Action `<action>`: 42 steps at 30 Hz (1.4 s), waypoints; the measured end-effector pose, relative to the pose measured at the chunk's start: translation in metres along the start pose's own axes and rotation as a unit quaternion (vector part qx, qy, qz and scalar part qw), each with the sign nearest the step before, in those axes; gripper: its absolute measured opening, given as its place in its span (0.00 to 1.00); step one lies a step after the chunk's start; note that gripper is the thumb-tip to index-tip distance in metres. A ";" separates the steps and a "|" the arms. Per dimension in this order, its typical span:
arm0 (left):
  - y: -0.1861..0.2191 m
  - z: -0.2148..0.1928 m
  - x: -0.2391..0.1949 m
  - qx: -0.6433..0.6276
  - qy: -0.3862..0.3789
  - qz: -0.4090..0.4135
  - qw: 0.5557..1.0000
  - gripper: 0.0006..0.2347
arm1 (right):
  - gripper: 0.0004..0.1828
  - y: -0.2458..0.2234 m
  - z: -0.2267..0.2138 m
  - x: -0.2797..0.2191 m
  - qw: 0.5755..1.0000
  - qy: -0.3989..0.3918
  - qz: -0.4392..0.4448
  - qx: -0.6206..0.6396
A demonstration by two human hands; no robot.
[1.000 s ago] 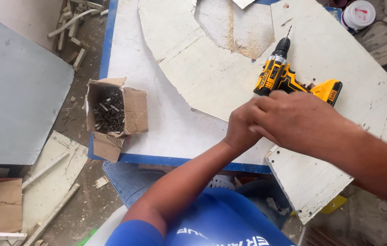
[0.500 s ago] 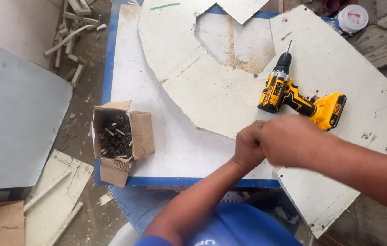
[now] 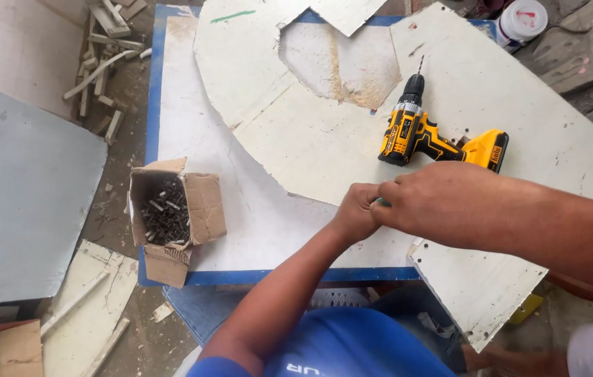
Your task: A person uses a power drill and a screwdriver to fasten screws into a white panel on a workbench.
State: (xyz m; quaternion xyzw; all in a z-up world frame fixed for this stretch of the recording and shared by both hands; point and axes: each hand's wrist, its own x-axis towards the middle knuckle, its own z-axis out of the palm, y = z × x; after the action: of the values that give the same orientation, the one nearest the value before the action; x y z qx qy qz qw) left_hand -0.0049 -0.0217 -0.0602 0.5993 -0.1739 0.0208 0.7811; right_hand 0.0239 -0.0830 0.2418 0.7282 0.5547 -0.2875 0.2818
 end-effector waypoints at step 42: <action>0.024 -0.021 0.017 0.275 -0.005 -0.114 0.955 0.08 | 0.14 -0.031 0.096 0.087 0.459 0.656 0.009 0.600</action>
State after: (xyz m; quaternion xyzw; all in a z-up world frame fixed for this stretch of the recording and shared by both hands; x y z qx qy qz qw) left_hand 0.0106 0.0020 -0.0379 0.8071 -0.0960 -0.0250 0.5820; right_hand 0.0029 -0.0898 0.1102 0.6963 0.2605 0.0155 -0.6686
